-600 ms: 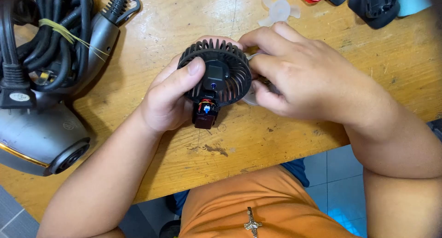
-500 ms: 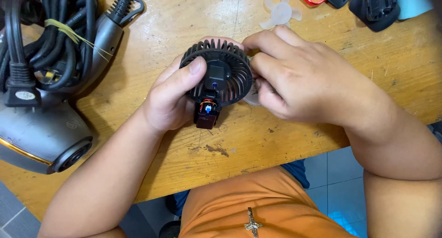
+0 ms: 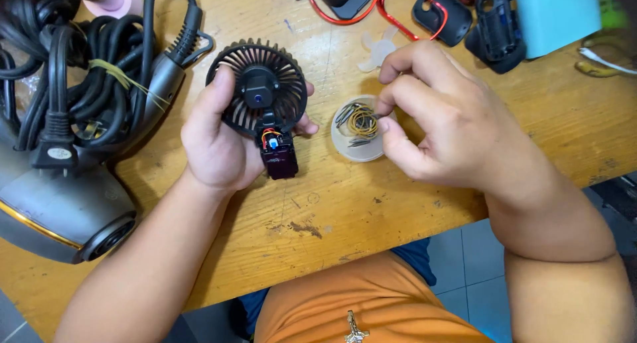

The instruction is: Disassembling and inspecting a small handheld fan using a screwdriver and a marker on a workbench.

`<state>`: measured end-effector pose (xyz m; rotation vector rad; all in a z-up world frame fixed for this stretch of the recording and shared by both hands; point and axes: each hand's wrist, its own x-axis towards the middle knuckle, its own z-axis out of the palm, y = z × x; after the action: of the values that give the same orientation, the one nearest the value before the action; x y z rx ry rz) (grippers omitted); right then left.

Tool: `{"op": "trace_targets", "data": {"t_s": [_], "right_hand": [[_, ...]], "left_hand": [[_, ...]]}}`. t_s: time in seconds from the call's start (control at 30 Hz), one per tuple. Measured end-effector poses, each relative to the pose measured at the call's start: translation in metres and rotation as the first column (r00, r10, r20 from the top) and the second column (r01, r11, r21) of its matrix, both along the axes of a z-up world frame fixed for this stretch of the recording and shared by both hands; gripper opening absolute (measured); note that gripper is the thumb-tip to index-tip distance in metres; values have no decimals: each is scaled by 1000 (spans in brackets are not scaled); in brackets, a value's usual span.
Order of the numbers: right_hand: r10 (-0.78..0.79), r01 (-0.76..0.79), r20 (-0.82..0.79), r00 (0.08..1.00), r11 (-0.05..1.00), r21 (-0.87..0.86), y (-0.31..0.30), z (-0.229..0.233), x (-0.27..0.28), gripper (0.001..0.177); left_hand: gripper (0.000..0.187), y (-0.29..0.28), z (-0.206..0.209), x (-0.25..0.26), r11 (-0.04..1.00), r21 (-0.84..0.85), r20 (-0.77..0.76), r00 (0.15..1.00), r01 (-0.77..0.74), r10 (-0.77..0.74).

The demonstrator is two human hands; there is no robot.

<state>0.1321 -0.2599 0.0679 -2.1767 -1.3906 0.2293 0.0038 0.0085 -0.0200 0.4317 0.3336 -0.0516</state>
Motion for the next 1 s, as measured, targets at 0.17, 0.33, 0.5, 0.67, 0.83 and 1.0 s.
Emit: {"op": "trace_targets", "data": {"t_s": [0.17, 0.33, 0.5, 0.67, 0.83, 1.0], "right_hand": [[-29, 28, -6, 1000, 986, -167, -3, -6, 2, 10], [-11, 17, 20, 1000, 949, -316, 4, -17, 6, 19], [-228, 209, 12, 974, 869, -450, 14, 24, 37, 20], [-257, 365, 380, 889, 898, -246, 1, -2, 86, 7], [-258, 378, 451, 855, 904, -200, 0, -10, 88, 18], [-284, 415, 530, 799, 898, -146, -2, -14, 86, 35]], "left_hand": [[66, 2, -6, -1, 997, 35, 25, 997, 73, -73], [65, 4, -6, 2, 995, 23, 11, 995, 102, -102], [59, 4, -12, 1, 992, -33, -64, 991, 119, -121], [56, -3, -6, 2, 993, 35, -38, 993, 109, -108], [50, -9, -9, -4, 995, 75, 17, 998, 63, -64], [38, -14, 6, -1, 985, 170, 10, 1000, -8, 6]]}}
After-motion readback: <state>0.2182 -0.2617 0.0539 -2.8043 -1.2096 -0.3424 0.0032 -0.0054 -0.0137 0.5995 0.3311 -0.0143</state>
